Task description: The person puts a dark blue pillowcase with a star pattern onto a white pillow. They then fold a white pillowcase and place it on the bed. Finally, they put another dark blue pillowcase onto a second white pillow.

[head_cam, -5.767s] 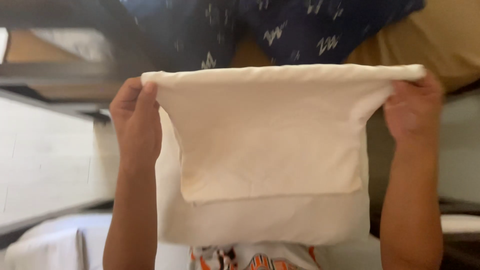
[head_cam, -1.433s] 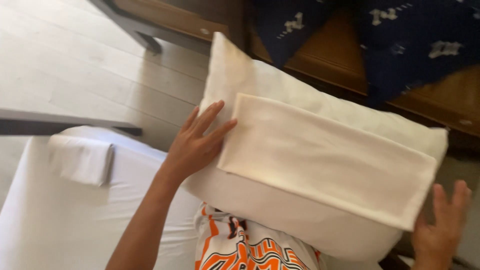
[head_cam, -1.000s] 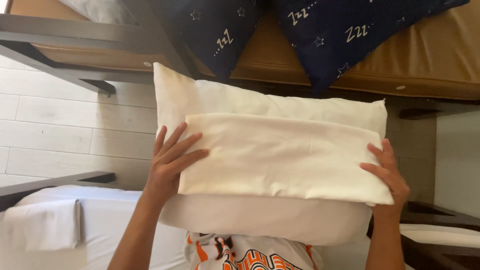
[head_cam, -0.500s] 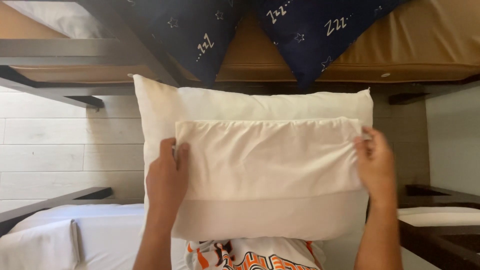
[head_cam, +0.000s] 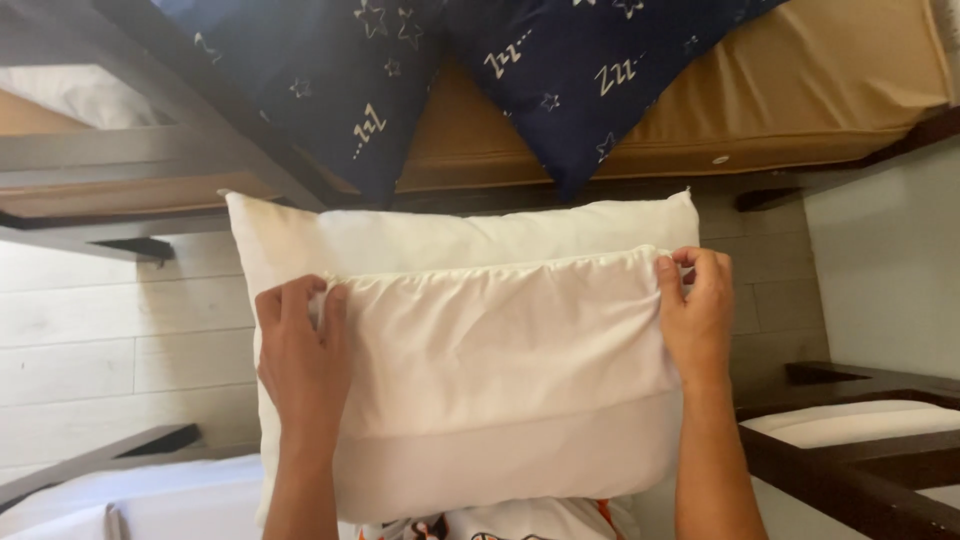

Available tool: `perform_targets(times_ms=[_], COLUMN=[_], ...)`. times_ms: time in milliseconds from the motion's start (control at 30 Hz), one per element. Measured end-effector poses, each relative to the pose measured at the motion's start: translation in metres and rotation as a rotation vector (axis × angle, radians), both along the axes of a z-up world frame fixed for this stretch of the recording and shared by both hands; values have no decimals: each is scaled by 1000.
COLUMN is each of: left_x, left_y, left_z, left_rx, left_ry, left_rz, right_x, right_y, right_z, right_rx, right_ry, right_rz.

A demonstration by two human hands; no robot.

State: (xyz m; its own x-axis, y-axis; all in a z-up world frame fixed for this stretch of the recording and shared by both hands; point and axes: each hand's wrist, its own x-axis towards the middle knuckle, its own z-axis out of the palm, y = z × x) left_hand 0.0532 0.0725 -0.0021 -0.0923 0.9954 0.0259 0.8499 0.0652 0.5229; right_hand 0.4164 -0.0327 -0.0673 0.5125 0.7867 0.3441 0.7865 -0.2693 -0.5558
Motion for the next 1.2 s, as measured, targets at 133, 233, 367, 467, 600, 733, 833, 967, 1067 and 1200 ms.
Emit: perform_targets(times_ms=[133, 233, 367, 467, 600, 733, 833, 967, 1067, 1200], left_x=[-4, -4, 2, 5, 6, 2, 5, 4, 6, 60], left_y=[-4, -8, -3, -1, -3, 0, 4, 1, -9, -40], left_z=[0, 9, 18, 23, 29, 17, 9, 7, -9, 5], left_rx=[-35, -53, -79, -92, -39, -51, -91, -56, 277, 462], left_ry=[-153, -178, -136, -118, -227, -183, -165, -6, 185, 146], left_rz=[59, 76, -6, -38, 20, 12, 21, 12, -127, -554], right_x=[-4, -12, -13, -5, -7, 17, 31, 27, -7, -86], right_y=[-4, -6, 3, 4, 3, -1, 7, 10, 12, 11], right_z=[15, 28, 26, 6, 20, -5, -33, -29, 20, 62], right_rx=[58, 67, 9, -33, 64, 20, -45, -66, 52, 3], right_ry=[-75, -71, -251, -229, -108, -157, -212, -324, -301, 19], right_rz=[-11, -27, 84, 68, 68, 14, -21, -20, 113, 456])
